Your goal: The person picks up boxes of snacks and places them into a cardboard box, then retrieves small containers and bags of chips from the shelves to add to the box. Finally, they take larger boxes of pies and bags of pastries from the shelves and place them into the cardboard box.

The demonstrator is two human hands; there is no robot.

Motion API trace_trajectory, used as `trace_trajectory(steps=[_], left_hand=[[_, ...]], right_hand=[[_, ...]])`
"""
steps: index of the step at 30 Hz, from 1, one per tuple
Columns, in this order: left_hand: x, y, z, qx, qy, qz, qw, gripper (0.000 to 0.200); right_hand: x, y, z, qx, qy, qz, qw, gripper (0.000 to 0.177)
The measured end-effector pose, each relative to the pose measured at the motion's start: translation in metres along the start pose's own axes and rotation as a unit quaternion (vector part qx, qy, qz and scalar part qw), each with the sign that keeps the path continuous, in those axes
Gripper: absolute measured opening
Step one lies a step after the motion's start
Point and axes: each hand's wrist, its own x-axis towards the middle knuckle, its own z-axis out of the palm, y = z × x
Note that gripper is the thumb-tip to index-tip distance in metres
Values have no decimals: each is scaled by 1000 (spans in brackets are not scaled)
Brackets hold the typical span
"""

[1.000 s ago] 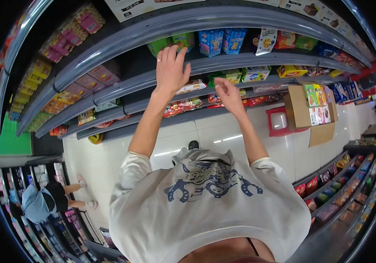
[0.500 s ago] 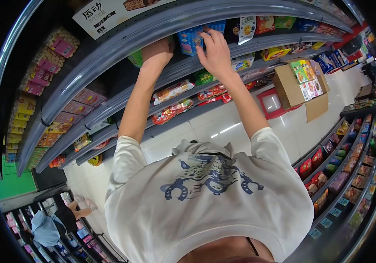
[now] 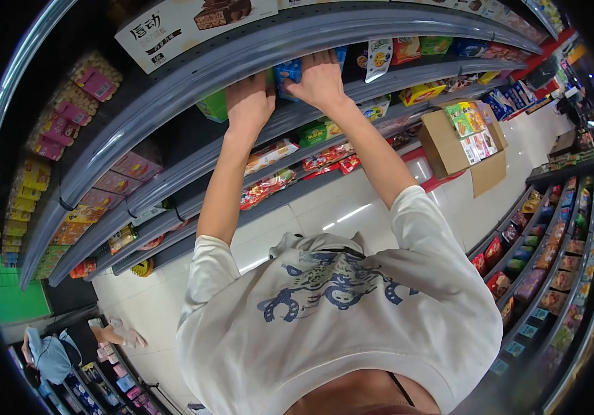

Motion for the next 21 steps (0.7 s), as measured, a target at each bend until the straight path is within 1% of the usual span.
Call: trace_trajectory(steps=[2,4,5,8,10,12,14,15,17,21], left_hand=[[-2,4,-5,-10,-3,-13,1000,65],[-2,7,-7,-29,-31,-29,999,71],[-3,6,-8,-38,-44,-36,998,73],[-6,6,-11,-25,-41,-28,998,79],[-8,4,-11,-28,-30,-25,999,79],[-9,4,-14,19,11,-22,1000,67],[-7,-1,-16,35,18,-25,999,62],[-7,-4,-16,19,10,-28,999,64],[-9,-10,-16,-6,-10,-37,999,68],[-12,-9,-27,-6,-53,-53,997,69]], right_hand=[[-1,2,3,14,5,0,1000,83],[1,-1,-2,5,15,-4,1000,83],[-1,-3,-6,4,1,8,1000,83],[0,-17,-30,-19,6,17,1000,88],[-3,-16,-32,-25,-1,13,1000,91],[-4,-20,-39,-24,-39,23,999,95],[-4,-23,-41,-14,-60,28,998,96],[-4,-25,-41,-16,-49,17,999,97],[-6,-29,-44,-10,-41,6,999,93],[-12,-32,-45,8,-4,2,1000,84]])
